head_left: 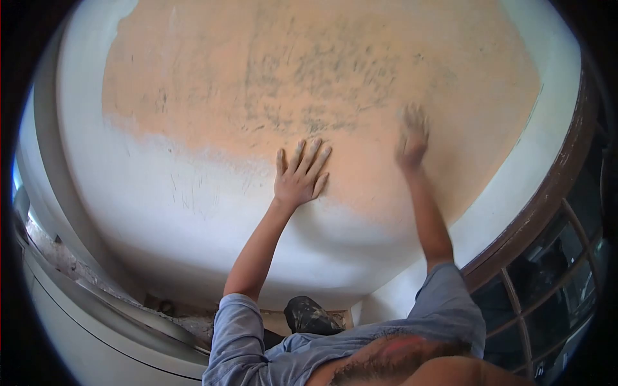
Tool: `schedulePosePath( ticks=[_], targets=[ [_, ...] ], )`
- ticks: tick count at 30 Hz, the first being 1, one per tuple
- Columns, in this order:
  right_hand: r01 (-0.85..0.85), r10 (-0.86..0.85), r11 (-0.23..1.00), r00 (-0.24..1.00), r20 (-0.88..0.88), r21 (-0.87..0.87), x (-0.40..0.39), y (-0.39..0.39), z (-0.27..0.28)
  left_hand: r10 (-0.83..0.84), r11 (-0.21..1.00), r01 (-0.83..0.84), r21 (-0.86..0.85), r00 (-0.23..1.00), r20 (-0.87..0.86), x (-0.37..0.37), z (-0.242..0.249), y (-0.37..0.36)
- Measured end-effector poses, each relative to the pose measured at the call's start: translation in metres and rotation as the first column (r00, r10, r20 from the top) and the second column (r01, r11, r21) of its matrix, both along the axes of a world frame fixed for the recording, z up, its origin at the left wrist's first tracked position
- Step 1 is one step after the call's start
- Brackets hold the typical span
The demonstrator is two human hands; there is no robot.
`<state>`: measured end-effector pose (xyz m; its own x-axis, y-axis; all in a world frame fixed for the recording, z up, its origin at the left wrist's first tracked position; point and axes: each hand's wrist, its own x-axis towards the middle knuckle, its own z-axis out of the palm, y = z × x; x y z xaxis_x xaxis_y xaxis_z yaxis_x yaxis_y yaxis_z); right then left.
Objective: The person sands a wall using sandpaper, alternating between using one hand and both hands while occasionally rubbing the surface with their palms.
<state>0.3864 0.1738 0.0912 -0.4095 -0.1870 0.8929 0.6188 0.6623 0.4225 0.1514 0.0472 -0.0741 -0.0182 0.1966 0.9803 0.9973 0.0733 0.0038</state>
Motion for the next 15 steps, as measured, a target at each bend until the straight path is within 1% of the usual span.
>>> schedulePosePath(
  ticks=[1,2,3,4,5,6,7,8,9,10,11,12,14,15],
  targets=[
    [-0.029,0.029,1.000,0.999,-0.026,0.003,-0.009,-0.001,0.054,-0.008,1.000,0.008,-0.001,1.000,-0.008,0.000,0.002,0.000],
    [-0.099,0.106,0.993,0.986,-0.128,0.064,-0.020,0.005,0.110,-0.022,1.000,0.023,0.014,0.999,-0.023,-0.001,0.004,0.000],
    [-0.042,0.063,0.990,0.985,-0.159,0.134,-0.026,0.012,0.168,-0.030,0.999,0.031,0.029,0.999,-0.035,-0.003,0.008,0.000],
    [-0.021,0.055,0.986,0.978,-0.202,0.168,-0.034,0.023,0.229,-0.016,1.000,0.018,0.020,0.998,-0.068,-0.007,0.015,0.002],
    [0.001,0.033,0.989,0.973,-0.230,0.148,-0.040,0.022,0.282,-0.002,1.000,0.004,0.021,0.998,-0.064,-0.012,0.030,-0.001],
    [0.023,0.010,0.992,0.967,-0.256,0.124,-0.050,0.016,0.324,-0.005,1.000,0.006,0.011,0.997,-0.076,-0.017,0.045,-0.004],
    [0.014,0.017,0.993,0.968,-0.251,0.120,-0.064,0.011,0.353,-0.014,1.000,0.013,-0.002,0.996,-0.088,-0.021,0.060,-0.006],
    [0.011,-0.019,1.000,0.933,-0.359,-0.026,-0.072,0.009,0.374,0.038,0.999,-0.038,0.007,0.996,-0.075,-0.025,0.075,-0.006],
    [-0.002,-0.081,0.984,0.885,-0.459,-0.176,-0.071,0.011,0.382,0.033,0.999,-0.033,-0.007,0.996,-0.079,-0.026,0.088,-0.005],
    [0.008,-0.097,0.981,0.881,-0.463,-0.192,-0.073,0.010,0.370,0.046,0.999,-0.045,0.022,0.998,-0.035,-0.027,0.099,-0.006],
    [0.010,-0.014,1.000,0.917,-0.398,-0.012,-0.081,0.000,0.342,0.056,0.997,-0.056,0.052,0.998,0.010,-0.029,0.107,-0.006],
    [-0.007,0.062,0.985,0.947,-0.314,0.171,-0.088,-0.009,0.311,0.049,0.997,-0.051,0.056,0.998,0.024,-0.030,0.111,-0.007],
    [0.073,-0.039,0.975,0.986,-0.163,0.209,-0.093,-0.015,0.232,0.049,0.997,-0.050,0.063,0.999,0.022,-0.033,0.112,-0.003],
    [0.093,-0.079,0.989,0.990,-0.118,0.113,-0.097,-0.025,0.183,0.040,0.997,-0.042,0.072,0.999,0.026,-0.031,0.109,-0.001]
  ],
)
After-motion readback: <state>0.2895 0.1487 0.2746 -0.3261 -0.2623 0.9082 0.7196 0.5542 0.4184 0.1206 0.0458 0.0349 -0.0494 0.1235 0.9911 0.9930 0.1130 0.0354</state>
